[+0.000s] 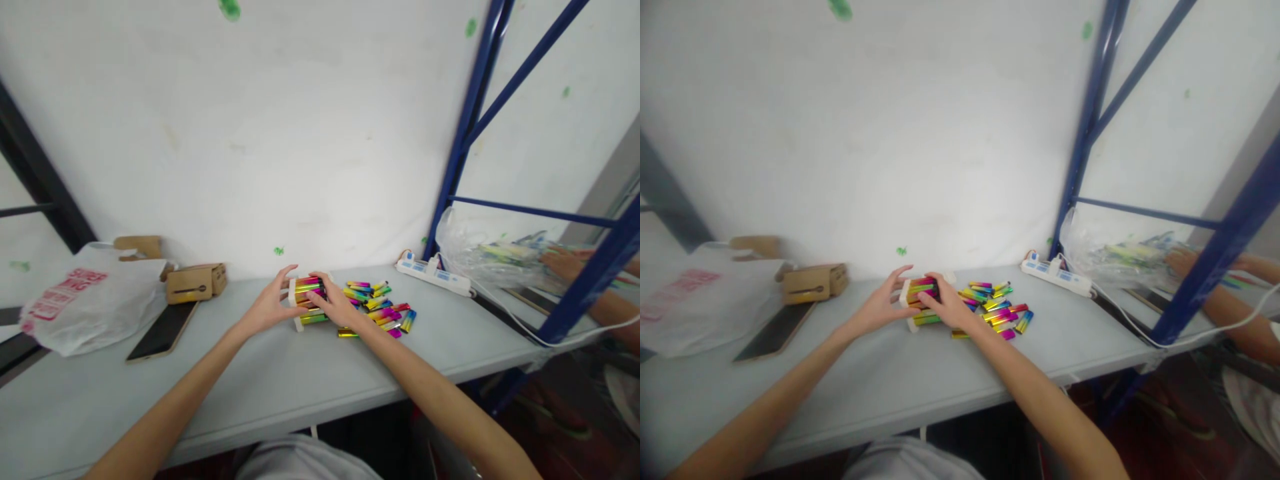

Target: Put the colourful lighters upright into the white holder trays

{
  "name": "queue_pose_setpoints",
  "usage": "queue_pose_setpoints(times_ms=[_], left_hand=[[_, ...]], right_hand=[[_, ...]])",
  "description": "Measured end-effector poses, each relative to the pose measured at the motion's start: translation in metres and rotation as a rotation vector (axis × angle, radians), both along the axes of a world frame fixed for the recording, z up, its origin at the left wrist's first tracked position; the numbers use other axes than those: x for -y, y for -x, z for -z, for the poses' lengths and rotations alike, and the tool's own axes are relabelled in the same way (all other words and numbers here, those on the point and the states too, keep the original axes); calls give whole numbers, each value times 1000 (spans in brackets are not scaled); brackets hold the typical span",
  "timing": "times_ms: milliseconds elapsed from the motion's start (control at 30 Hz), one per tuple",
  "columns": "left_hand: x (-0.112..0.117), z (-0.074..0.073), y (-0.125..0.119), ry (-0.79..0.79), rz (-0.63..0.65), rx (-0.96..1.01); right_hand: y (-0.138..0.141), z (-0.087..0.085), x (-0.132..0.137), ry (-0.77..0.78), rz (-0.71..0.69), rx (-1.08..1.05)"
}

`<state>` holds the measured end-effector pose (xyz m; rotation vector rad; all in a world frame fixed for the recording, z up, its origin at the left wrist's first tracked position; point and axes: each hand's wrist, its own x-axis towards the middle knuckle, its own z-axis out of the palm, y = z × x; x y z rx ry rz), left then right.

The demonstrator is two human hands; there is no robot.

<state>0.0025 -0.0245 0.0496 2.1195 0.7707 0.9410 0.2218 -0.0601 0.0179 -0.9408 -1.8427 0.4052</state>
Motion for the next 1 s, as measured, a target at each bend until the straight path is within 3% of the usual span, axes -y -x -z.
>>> queue_pose_setpoints(times_ms=[133,233,567,1000], left_hand=[[-4,37,-9,198,64,99],[-7,51,-18,241,91,109],[-10,51,-55,-2,-106,8],[-8,54,-58,27,-101,52]], right_hand=[[-9,-4,-1,-89,3,0],[-10,-10,-2,-124,26,17],[-22,-12,-16,-47,317,127],[-70,3,-24,34,346,203]])
